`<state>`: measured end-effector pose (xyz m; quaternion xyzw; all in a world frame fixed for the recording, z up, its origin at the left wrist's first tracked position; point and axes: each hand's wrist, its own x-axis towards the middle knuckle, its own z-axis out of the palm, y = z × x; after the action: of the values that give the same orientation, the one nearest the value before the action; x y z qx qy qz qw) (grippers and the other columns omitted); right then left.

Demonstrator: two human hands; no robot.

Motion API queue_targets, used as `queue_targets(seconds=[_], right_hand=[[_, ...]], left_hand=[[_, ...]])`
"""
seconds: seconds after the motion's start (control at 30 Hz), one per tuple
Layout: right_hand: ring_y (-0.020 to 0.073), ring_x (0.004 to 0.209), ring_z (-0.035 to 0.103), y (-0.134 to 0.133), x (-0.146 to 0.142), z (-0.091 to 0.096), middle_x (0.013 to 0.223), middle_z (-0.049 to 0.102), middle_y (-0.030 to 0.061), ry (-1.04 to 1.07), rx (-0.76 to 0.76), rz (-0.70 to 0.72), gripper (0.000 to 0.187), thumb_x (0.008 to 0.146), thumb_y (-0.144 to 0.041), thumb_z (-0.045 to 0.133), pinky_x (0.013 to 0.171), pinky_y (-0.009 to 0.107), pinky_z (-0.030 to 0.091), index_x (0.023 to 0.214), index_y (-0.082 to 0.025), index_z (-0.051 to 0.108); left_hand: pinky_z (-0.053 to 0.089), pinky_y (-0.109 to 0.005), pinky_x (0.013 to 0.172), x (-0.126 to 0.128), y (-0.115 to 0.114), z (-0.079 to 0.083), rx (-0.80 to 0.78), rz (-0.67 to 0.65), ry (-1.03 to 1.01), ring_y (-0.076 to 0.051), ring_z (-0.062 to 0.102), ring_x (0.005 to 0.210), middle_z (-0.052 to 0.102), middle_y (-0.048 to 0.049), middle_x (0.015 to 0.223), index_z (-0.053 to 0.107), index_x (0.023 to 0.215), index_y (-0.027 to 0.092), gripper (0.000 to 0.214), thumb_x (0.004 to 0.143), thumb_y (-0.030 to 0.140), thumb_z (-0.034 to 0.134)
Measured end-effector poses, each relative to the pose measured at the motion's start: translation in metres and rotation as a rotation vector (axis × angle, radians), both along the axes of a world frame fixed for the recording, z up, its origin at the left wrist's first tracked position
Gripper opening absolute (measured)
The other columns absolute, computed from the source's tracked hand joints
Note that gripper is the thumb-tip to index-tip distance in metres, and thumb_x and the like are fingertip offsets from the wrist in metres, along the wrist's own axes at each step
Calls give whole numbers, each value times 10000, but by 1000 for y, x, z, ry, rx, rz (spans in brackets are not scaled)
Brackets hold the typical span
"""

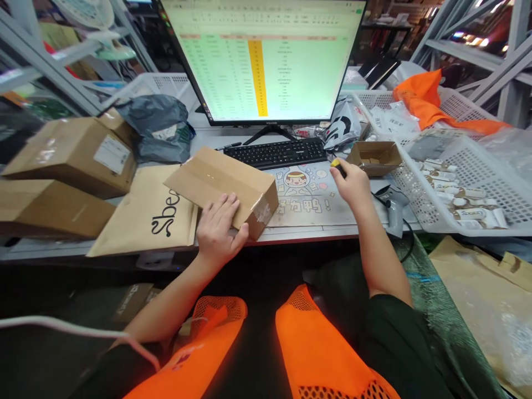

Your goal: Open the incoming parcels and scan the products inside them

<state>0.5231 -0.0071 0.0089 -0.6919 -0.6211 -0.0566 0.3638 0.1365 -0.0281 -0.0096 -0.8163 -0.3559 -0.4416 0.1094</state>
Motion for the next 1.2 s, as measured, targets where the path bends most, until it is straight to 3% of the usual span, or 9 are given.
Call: queue_targets(seconds=[0.07,0.2,0.33,0.63,0.77,0.93,1.07,1.13,1.2], right_hand=[[369,1124,728,-13,-5,-2,1204,793,161,47,-9,84,540,1019,-570,567,1001,541,572,1355,-193,757],[344,1131,742,-45,-66,-4,1258,786,147,-13,-112,386,531,1026,-565,593,1000,507,592,1403,-218,731],[309,1021,745,-50,-108,1,1173,781,149,-160,-139,489,543,1043,-567,582,877,424,603,1444,-224,711],[285,1004,729,-11,-77,13,1158,772,124,-192,-147,561,521,1017,-553,634,883,394,572,1430,-250,725],[322,1089,727,13,-41,15,1185,787,138,-107,-77,354,529,1004,-556,609,982,461,568,1384,-215,747],[343,1185,729,-4,-25,10,1268,788,126,88,-71,330,518,989,-578,580,1061,504,560,1299,-205,764],[328,1105,751,-45,-64,26,1209,794,112,88,-199,388,482,1019,-499,564,938,468,597,1395,-216,668],[310,1076,748,-62,-90,44,1210,782,97,18,-236,455,434,1032,-456,570,901,433,593,1405,-243,633],[304,1076,736,-70,-112,61,1242,764,101,-99,-231,519,383,1052,-432,559,894,412,575,1380,-253,642]], left_hand=[[430,-499,1206,-3,-1,4,-13,-37,9,-345,667,1365,706,-187,1426,656,1413,142,508,980,405,609],[409,-532,1208,8,5,13,-131,11,29,-369,657,1360,727,-190,1388,680,1378,146,525,978,479,619],[435,-552,1166,24,6,17,-186,72,0,-391,675,1305,758,-200,1298,728,1279,140,449,989,469,630],[494,-534,1136,24,3,12,-119,44,2,-375,696,1297,758,-197,1309,759,1126,154,293,1008,378,610],[495,-528,1155,21,-2,15,-104,36,-14,-361,690,1315,748,-182,1342,763,1143,169,292,1004,377,614],[469,-506,1229,-41,45,23,-246,-192,-61,-321,634,1386,720,-132,1404,741,1249,212,423,1001,536,628],[390,-620,1259,-107,101,18,-432,82,-223,-400,612,1365,640,-205,1497,664,1433,151,775,936,743,611],[506,-570,1150,-118,102,16,-546,95,-197,-391,693,1226,685,-198,1438,609,1525,160,877,911,786,609],[587,-480,1003,-113,81,15,-528,106,-108,-372,744,1097,750,-168,1334,622,1536,202,868,895,787,641]])
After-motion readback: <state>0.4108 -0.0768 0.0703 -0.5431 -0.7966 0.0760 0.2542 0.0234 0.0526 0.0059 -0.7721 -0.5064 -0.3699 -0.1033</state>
